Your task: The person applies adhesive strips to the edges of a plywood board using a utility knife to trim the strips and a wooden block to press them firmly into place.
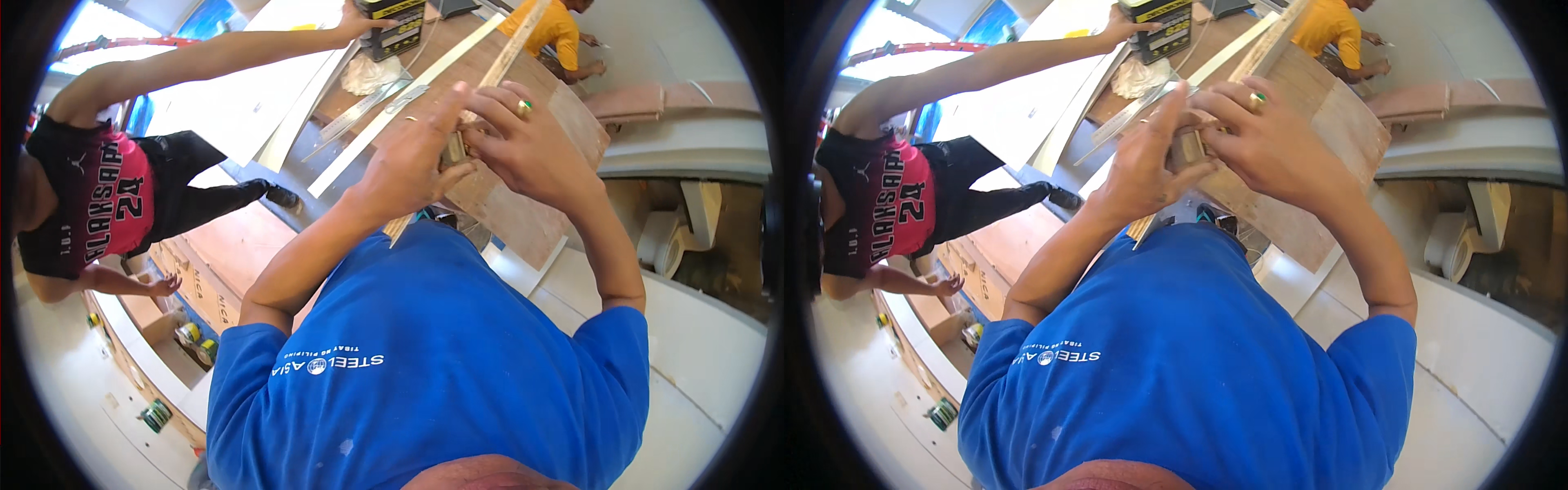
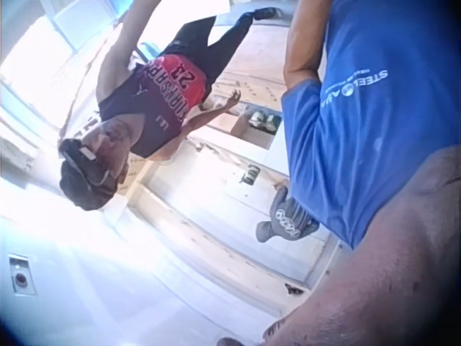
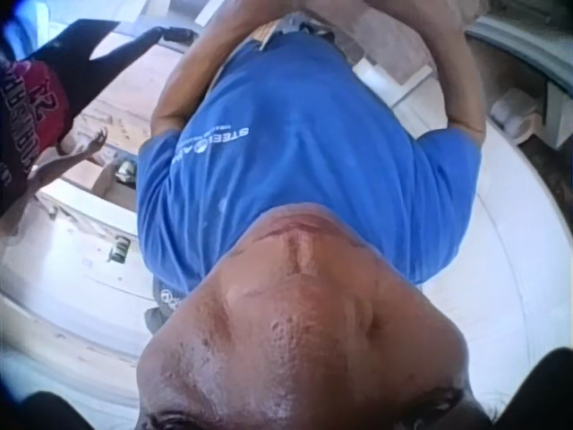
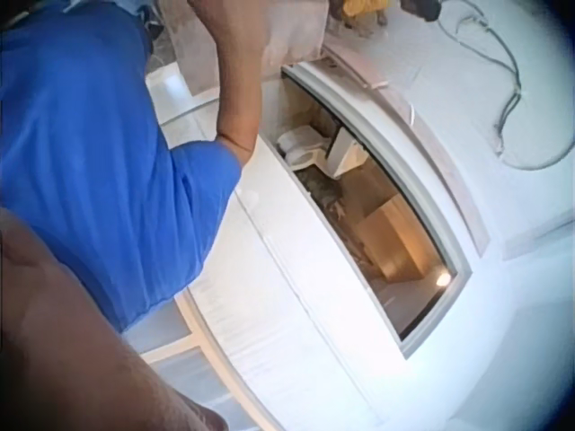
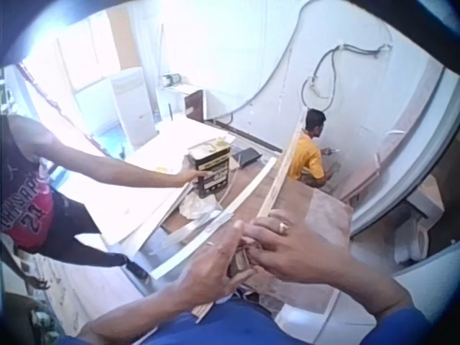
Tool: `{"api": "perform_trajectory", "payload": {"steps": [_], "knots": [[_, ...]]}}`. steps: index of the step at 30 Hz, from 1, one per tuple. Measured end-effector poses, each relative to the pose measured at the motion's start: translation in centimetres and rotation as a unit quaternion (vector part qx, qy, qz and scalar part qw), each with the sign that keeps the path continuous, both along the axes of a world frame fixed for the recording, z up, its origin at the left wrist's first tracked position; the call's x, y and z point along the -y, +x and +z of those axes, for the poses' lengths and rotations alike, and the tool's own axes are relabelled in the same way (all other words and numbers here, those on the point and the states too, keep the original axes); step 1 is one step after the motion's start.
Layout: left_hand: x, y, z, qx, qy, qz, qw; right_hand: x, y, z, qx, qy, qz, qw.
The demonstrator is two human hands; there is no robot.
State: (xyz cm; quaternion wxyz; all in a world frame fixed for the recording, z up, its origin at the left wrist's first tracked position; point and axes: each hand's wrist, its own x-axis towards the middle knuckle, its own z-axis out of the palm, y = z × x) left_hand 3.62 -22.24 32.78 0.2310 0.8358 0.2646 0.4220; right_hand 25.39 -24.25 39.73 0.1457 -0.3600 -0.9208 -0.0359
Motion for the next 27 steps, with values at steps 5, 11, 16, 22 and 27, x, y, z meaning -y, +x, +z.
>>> {"api": "perform_trajectory", "payload": {"steps": [5,11,16,22,27], "knots": [[-1.3,-0.5,-0.6,0.011,-0.013,-0.019,1.000,-1.7,1.0,-0.4,0.019,-0.036,0.062,0.997],[-2.2,-1.0,-0.3,-0.009,-0.045,-0.024,0.999,-3.6,1.6,-1.9,-0.141,-0.292,0.053,0.945],[-3.7,-1.2,0.2,-0.053,-0.105,-0.028,0.993,-4.7,3.1,-4.1,-0.487,-0.444,0.109,0.744],[-4.0,-0.7,-0.5,0.020,-0.157,-0.027,0.987,-3.4,1.3,-2.3,-0.195,-0.183,0.027,0.963],[-2.9,0.5,-1.8,0.043,-0.127,-0.016,0.991,-2.9,2.9,-3.4,-0.146,-0.116,0.063,0.980]]}}
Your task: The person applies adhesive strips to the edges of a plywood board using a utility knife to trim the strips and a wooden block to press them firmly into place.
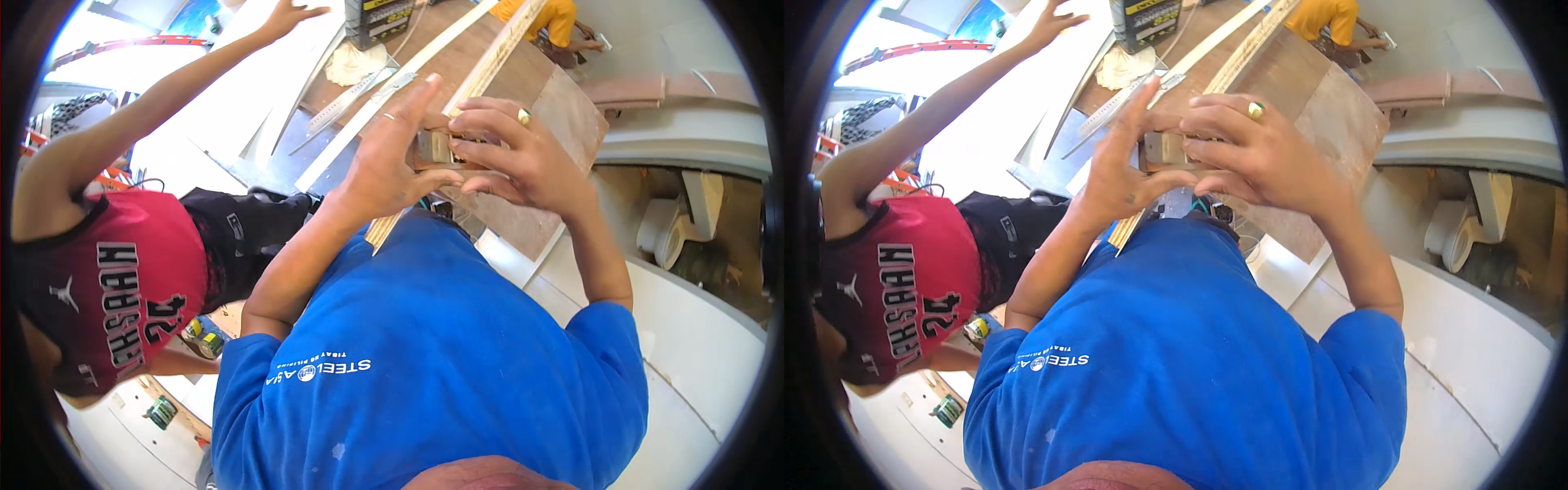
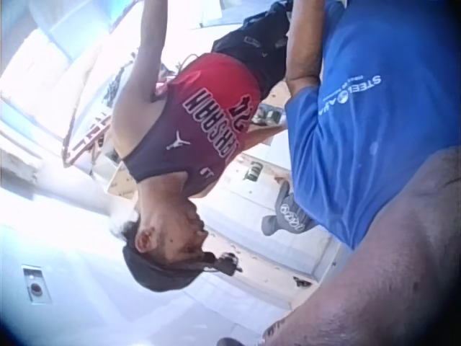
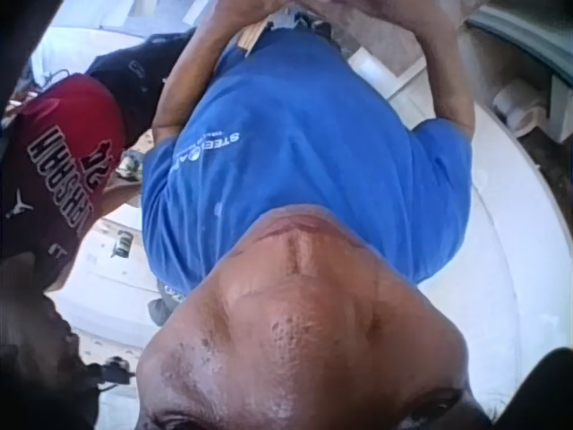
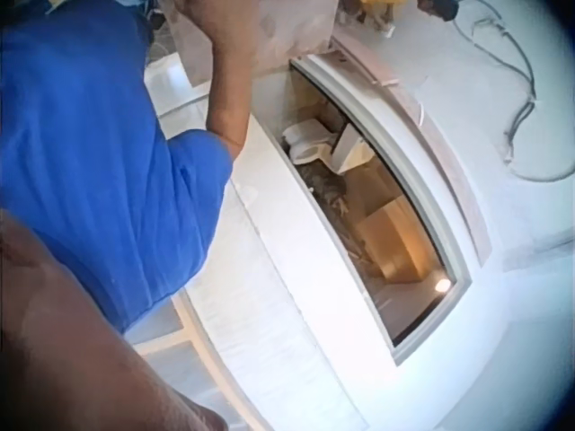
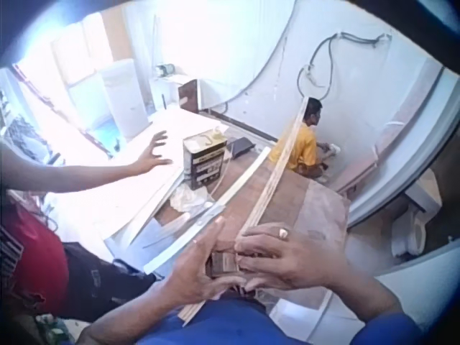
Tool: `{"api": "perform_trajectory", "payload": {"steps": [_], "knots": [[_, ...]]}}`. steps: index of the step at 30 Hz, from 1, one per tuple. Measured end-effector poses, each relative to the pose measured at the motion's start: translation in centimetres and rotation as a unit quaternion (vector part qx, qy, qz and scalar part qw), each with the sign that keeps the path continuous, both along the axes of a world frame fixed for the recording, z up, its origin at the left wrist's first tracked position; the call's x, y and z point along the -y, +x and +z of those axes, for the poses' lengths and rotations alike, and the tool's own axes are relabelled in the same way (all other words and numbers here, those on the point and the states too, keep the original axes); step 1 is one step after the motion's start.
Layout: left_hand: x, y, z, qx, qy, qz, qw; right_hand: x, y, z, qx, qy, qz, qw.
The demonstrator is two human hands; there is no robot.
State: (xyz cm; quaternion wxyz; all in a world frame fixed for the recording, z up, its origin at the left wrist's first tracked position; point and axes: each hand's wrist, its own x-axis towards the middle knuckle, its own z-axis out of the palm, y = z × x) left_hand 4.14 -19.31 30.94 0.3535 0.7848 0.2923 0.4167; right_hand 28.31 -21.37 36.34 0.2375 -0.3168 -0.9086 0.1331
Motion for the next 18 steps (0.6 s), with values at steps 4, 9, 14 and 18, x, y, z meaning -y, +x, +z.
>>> {"api": "perform_trajectory", "payload": {"steps": [4,9,14,18], "knots": [[0.7,0.9,0.2,0.020,-0.024,-0.009,0.999,-0.7,1.3,0.9,0.029,-0.016,0.030,0.999],[1.9,1.7,0.4,-0.005,-0.003,-0.004,1.000,-0.3,1.6,1.8,0.055,0.022,0.063,0.996],[3.5,2.3,1.3,0.005,-0.076,0.010,0.997,-0.7,2.5,0.4,-0.113,-0.313,0.099,0.938],[3.6,2.3,1.4,-0.084,0.019,0.020,0.996,-2.2,2.6,-3.6,-0.359,-0.251,0.059,0.897]]}}
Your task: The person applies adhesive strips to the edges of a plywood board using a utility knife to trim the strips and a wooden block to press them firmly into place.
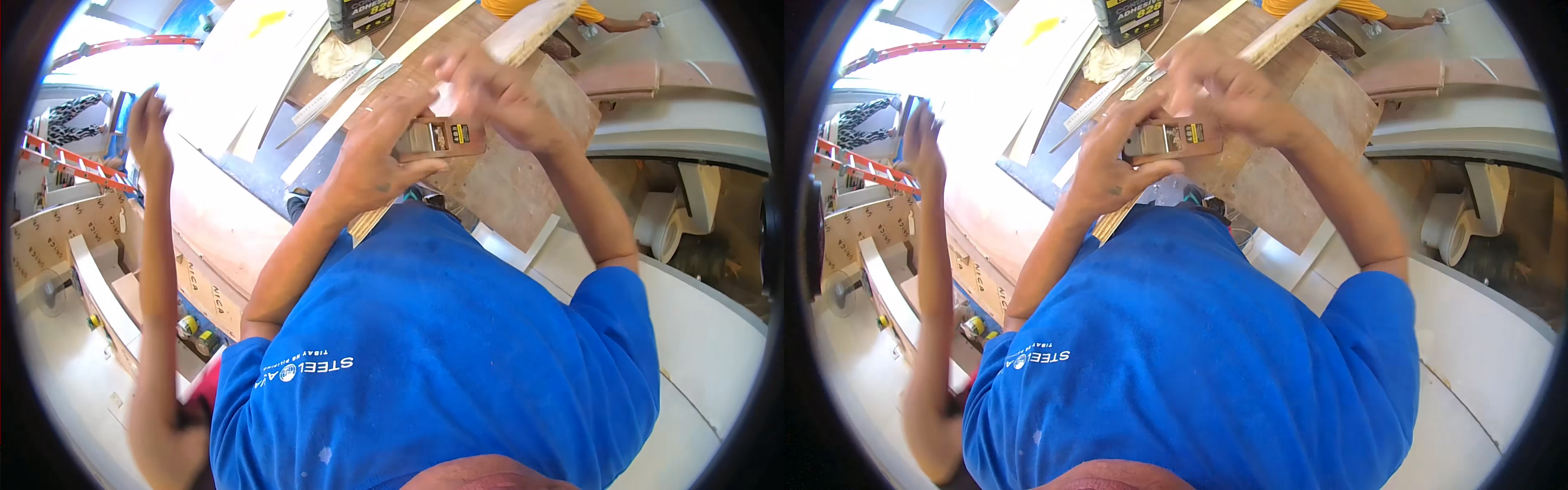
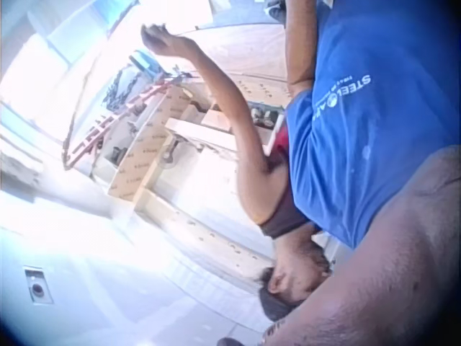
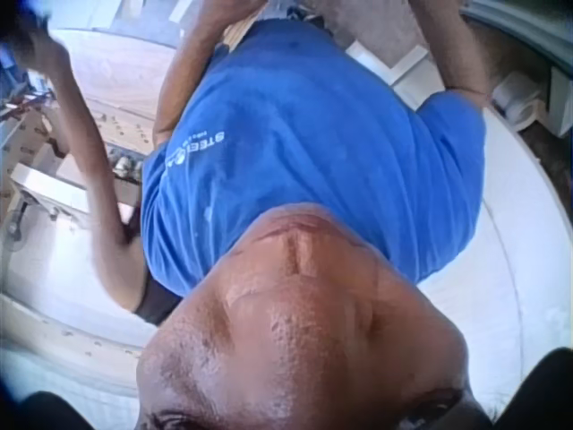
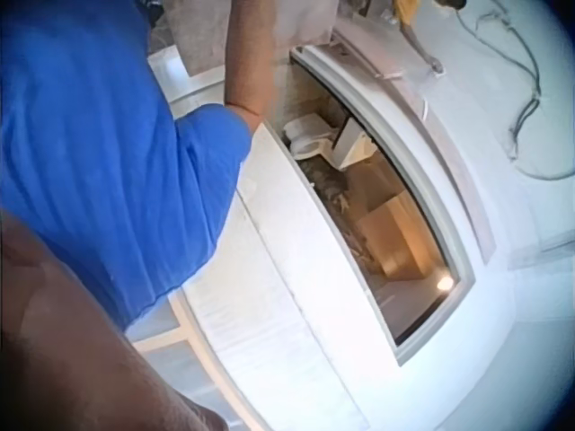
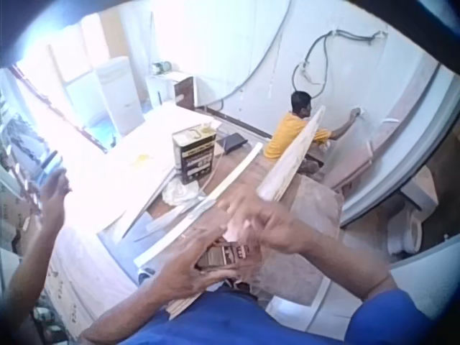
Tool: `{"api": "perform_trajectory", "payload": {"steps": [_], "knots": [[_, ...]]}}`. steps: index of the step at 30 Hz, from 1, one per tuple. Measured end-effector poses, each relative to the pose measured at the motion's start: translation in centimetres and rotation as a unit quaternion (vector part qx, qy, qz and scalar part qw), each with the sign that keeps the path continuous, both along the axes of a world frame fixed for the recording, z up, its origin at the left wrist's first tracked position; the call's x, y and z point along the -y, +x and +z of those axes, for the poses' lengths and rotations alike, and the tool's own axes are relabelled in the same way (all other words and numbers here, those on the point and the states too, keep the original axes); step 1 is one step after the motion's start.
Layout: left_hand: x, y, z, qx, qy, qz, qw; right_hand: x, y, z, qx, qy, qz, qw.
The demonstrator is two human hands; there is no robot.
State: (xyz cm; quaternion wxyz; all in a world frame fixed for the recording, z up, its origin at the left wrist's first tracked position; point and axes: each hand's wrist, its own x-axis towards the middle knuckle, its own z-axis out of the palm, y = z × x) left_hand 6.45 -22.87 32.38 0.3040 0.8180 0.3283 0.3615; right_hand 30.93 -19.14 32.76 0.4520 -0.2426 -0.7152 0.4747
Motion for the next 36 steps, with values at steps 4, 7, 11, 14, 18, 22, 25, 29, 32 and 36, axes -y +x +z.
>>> {"api": "perform_trajectory", "payload": {"steps": [4,7,11,14,18,22,25,29,32,36], "knots": [[1.4,0.3,-0.1,0.040,-0.112,0.017,0.993,-1.6,-0.7,-3.0,-0.090,0.185,-0.362,0.909],[1.9,0.4,-0.2,0.062,-0.192,0.026,0.979,0.5,4.8,-8.5,-0.041,0.218,-0.636,0.740],[1.7,0.0,-0.4,0.042,-0.231,-0.004,0.972,0.9,6.8,-13.3,-0.476,-0.167,-0.517,0.691],[2.0,0.2,0.5,0.031,-0.289,-0.021,0.957,2.2,5.2,-10.6,-0.630,-0.194,-0.307,0.687],[2.3,1.4,0.7,0.069,-0.302,-0.029,0.950,-1.0,6.2,-12.1,-0.457,-0.258,-0.480,0.703],[2.3,1.0,0.8,0.112,-0.292,0.013,0.950,-3.3,4.9,-8.1,-0.352,-0.251,-0.531,0.729],[1.8,1.3,1.4,0.140,-0.268,0.013,0.953,-5.3,5.9,-8.1,-0.243,-0.215,-0.583,0.745],[1.4,0.9,1.9,0.199,-0.293,0.029,0.935,-7.1,4.1,-5.6,-0.219,-0.209,-0.608,0.734],[1.2,-0.2,0.8,0.176,-0.239,0.040,0.954,-6.6,1.7,-3.3,-0.211,-0.252,-0.604,0.726],[1.6,-2.6,-2.2,0.340,-0.354,0.039,0.870,-8.0,2.6,-6.0,-0.218,-0.238,-0.575,0.751]]}}
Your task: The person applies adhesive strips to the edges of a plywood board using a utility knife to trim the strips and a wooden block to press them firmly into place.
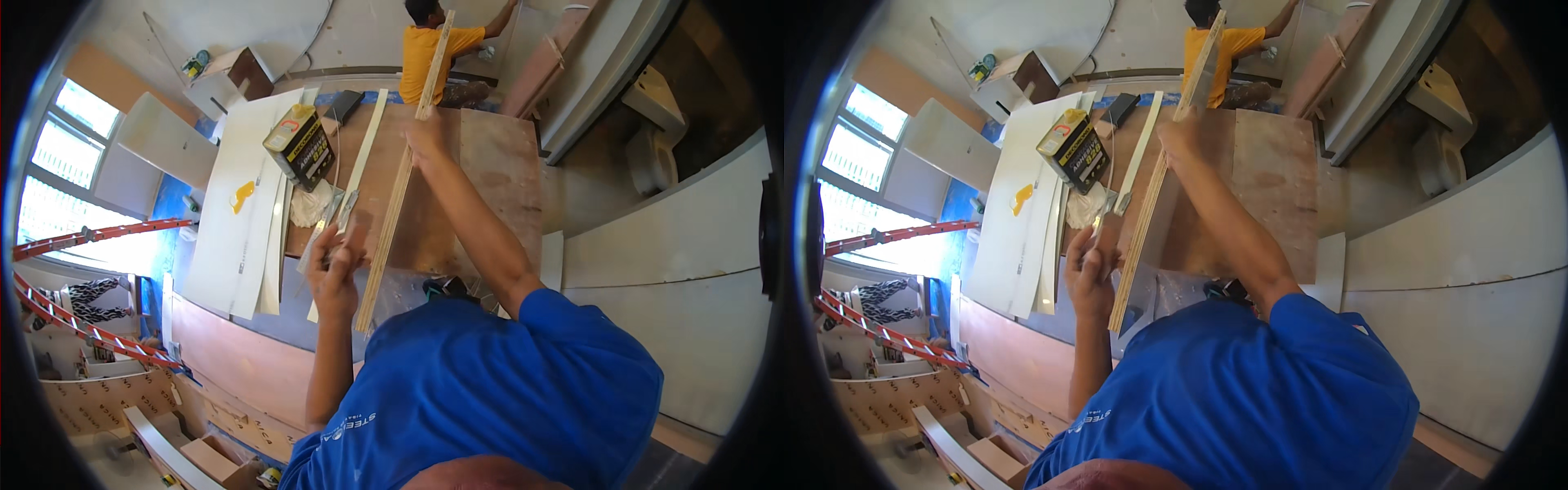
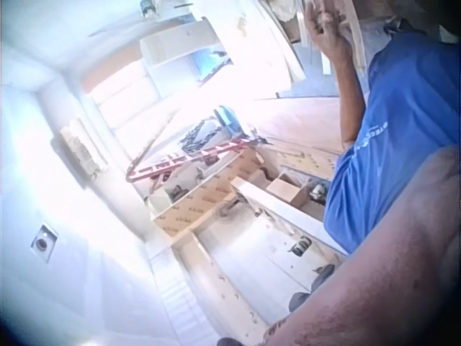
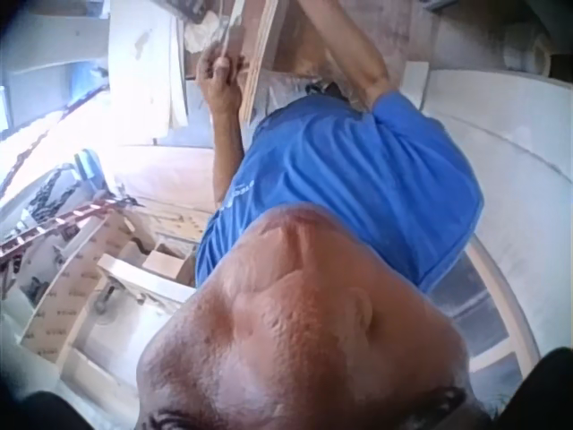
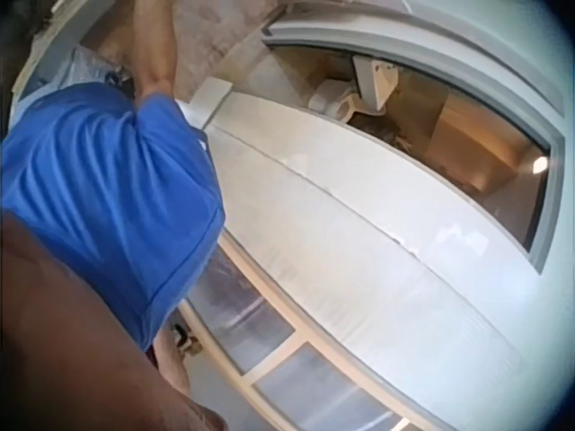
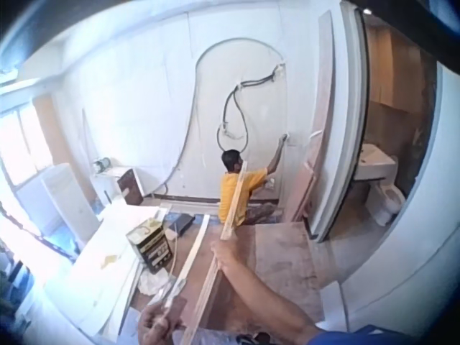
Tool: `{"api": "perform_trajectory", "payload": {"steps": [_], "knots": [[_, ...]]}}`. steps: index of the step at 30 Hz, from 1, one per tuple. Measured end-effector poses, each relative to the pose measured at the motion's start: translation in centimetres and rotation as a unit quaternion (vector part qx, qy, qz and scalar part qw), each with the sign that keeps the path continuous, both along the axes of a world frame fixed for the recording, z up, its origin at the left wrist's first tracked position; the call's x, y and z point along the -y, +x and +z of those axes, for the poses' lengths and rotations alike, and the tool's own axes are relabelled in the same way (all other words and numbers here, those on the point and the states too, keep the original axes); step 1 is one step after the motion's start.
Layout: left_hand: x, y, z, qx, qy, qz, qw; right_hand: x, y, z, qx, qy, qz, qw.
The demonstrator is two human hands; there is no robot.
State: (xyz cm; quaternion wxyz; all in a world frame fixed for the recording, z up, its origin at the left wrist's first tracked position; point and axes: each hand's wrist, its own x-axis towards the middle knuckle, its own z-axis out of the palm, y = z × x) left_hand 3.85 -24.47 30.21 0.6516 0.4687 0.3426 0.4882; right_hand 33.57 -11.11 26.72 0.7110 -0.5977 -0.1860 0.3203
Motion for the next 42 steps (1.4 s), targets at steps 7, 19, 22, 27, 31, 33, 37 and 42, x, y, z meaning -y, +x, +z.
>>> {"api": "perform_trajectory", "payload": {"steps": [7,19,22,27,31,33,37,42], "knots": [[-4.0,-6.7,-6.3,0.122,-0.231,0.080,0.962,-2.6,0.8,-3.3,0.157,-0.032,-0.041,0.986],[-11.8,1.7,-26.2,-0.484,0.209,0.075,0.846,1.9,1.8,-0.6,0.066,0.027,0.071,0.995],[-11.4,2.0,-27.2,-0.506,0.187,0.027,0.842,1.7,2.1,-1.2,0.065,0.019,0.072,0.995],[-8.7,1.7,-22.7,-0.562,0.236,-0.014,0.793,1.0,2.9,-2.2,0.157,0.001,-0.036,0.987],[-5.1,-6.8,-21.5,-0.420,-0.024,-0.193,0.887,0.7,0.7,-1.7,0.115,0.010,-0.036,0.993],[-1.4,-13.6,-24.8,-0.112,-0.150,-0.214,0.959,-1.4,-1.1,-0.9,0.106,0.018,-0.041,0.993],[3.7,-16.1,-18.2,-0.167,-0.068,-0.277,0.944,-2.1,-1.1,-0.7,0.138,0.002,-0.089,0.986],[6.1,-11.9,-11.1,-0.486,-0.040,-0.206,0.848,-2.3,-3.0,2.3,0.058,-0.031,-0.029,0.997]]}}
